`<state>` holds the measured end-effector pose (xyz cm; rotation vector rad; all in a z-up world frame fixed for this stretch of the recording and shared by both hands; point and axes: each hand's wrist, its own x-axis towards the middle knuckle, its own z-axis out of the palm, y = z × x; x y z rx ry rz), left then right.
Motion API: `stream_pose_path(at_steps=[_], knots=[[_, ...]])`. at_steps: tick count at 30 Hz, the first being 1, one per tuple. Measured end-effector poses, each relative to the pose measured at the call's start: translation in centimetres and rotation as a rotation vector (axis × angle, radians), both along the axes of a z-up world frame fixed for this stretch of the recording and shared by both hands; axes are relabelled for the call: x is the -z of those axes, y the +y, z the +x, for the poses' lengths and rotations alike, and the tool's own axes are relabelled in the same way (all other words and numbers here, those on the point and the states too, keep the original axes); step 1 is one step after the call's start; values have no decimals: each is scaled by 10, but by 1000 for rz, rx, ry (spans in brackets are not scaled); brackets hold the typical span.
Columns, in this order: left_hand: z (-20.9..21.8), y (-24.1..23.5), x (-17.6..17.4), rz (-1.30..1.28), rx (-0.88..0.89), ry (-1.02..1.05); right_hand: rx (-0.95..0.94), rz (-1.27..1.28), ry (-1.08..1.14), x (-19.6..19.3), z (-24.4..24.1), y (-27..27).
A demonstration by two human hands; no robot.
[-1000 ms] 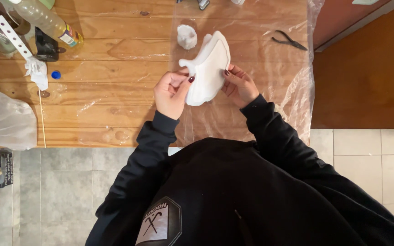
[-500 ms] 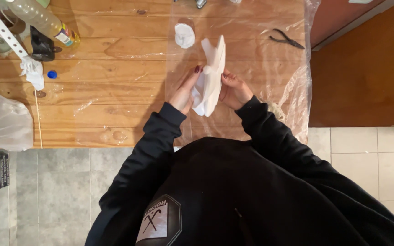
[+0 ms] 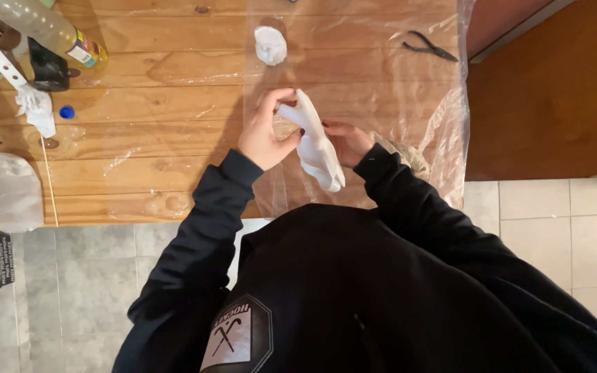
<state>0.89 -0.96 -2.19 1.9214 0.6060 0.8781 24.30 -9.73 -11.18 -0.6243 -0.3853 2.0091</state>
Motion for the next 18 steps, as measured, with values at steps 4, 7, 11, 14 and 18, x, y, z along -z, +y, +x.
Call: stream_pose_path(at_steps=[4,7,11,14,18], knots=[[-1,-6,38,-12,-60,-6,-78,60,-65,50,11,1],[-4,-18,73,-47,-193,241,-212,-1,-168,60,13,3],[-3,-40,113,155,-298,291,-244,-71,-575,87,24,5],[0,-52,143,93,-393,406,-208,-85,-672,113,37,-2],[2,-56,153,33,-434,404,-83,-173,-773,116,38,-5]])
